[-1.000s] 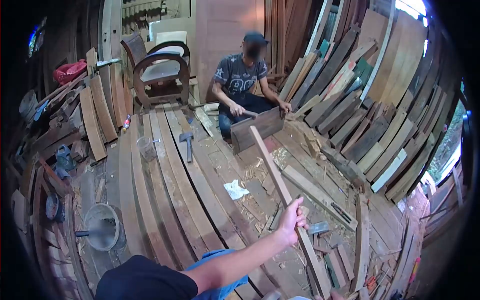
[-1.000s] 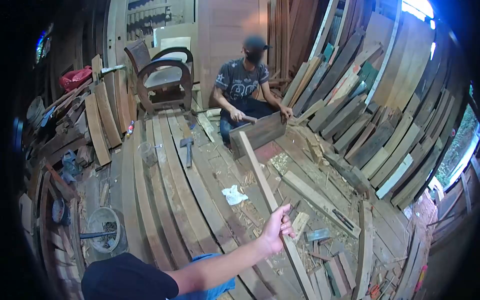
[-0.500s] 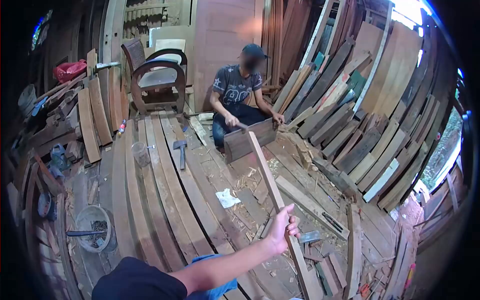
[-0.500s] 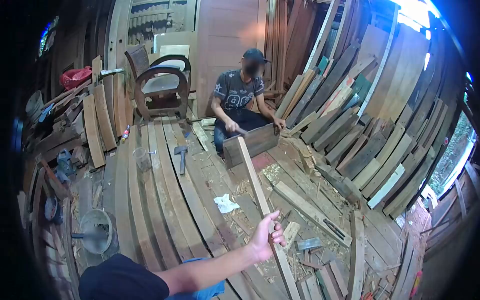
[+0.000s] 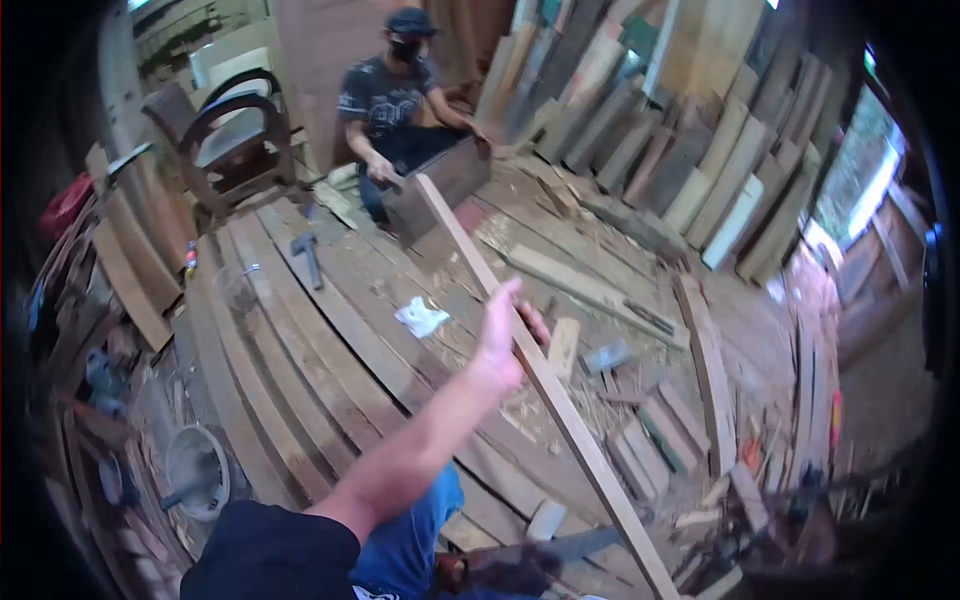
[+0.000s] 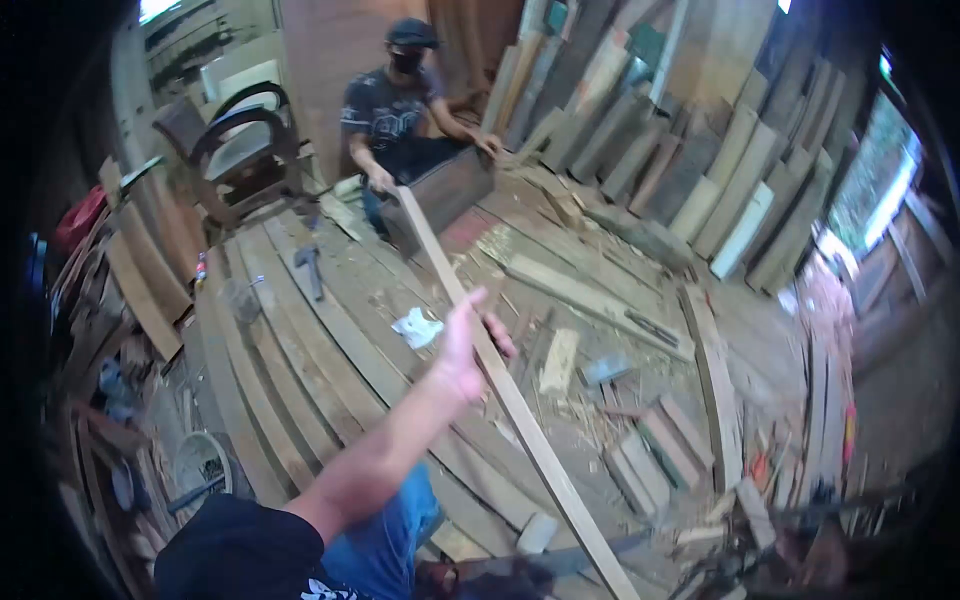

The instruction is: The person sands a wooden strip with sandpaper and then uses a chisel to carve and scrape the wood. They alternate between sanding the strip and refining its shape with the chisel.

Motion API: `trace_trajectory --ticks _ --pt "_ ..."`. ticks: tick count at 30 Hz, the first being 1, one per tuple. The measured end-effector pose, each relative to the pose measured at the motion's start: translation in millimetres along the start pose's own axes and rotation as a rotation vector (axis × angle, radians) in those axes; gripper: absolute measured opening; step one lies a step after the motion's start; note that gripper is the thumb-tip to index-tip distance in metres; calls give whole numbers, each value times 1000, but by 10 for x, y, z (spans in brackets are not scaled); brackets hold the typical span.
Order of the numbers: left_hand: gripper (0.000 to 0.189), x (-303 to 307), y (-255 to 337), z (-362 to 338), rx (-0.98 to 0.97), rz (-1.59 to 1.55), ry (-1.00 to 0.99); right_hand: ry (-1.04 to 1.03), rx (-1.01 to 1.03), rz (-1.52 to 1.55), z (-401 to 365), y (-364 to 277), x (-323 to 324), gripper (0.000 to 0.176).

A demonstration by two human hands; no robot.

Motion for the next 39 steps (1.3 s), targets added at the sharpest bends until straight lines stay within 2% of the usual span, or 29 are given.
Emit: trace_trajectory --ticks 1,2,3,4,6,8,11,13,15,17,18,19,20,22,23,24,27,29,30,32,33,34,36,37,38,39 --pt "39 -33 44 0 -71 178 4 -10 102 -39 -118 25 66 27" --pt "38 -59 18 9 -64 188 -5 -19 198 -79 -186 -80 144 28" --pt "37 -52 -94 32 1 66 0 79 320 2 -290 -72 259 25" --pt "36 -101 -148 20 -13 186 -26 179 440 81 -431 -33 323 24" --pt "38 -248 -397 -61 69 322 -68 454 625 567 -609 276 382 40" --pt "43 -332 -666 -89 155 475 -118 583 706 793 -656 442 500 46" --pt "51 -395 -946 -325 296 518 -200 685 772 1102 -654 401 601 44" --pt "64 -617 -1197 -667 525 284 -256 950 686 1092 -780 653 703 41" --pt "66 -731 -1096 -916 387 432 -235 1101 627 1085 -932 999 777 43" --pt "56 -776 -950 -1096 418 358 -381 1266 333 1168 -1133 1518 731 46" --pt "49 -699 -771 -1130 334 419 -386 1308 348 1150 -1199 1619 715 46" --pt "42 -653 -661 -1175 242 469 -391 1331 127 1230 -1200 1804 603 46" --pt "33 -631 -498 -1272 3 589 -206 1334 -106 1306 -1226 2001 462 45" --pt "34 -649 -495 -1509 0 715 -364 1332 -361 1509 -1310 2555 -10 42" --pt "37 -607 -419 -1572 -53 834 -365 1337 -502 1517 -1278 2636 -189 41" --pt "38 -637 -438 -1600 -56 910 -455 1341 -655 1525 -1249 2689 -404 39" --pt "37 -653 -458 -1677 -70 1020 -470 1133 -656 1695 -1123 3101 -985 36" --pt "36 -614 -294 -1723 -194 1003 -417 1069 -671 1769 -853 3110 -1218 35" --pt "32 -566 -212 -1704 -201 914 -391 1046 -661 1805 -697 3126 -1317 35" --pt "29 -614 -179 -1668 -135 643 -332 848 -569 1896 -399 3064 -1458 34" --pt "27 -627 -121 -1560 -74 552 -437 986 -637 1832 -318 2991 -1445 35" --pt "27 -580 -45 -1455 -55 559 -452 1038 -649 1823 -275 2938 -1428 35" --pt "27 -380 103 -1244 -17 425 -387 1050 -568 1869 -286 3068 -1483 35" --pt "27 -275 129 -1080 13 441 -418 1075 -580 1863 -374 3121 -1490 35" --pt "28 -138 151 -934 -40 515 -304 1150 -590 1796 -476 3163 -1429 34" --pt "27 27 100 -728 24 550 -302 1216 -600 1729 -580 3199 -1367 34"
Point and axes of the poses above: each hand's wrist, its own z-axis towards the middle knuckle, its own x-axis out of the back of the hand, y = z × x, the point moved 7 cm from there along z, towards the middle knuckle, and after that the axes turned 14 degrees about -y, right-handed, at the moved point
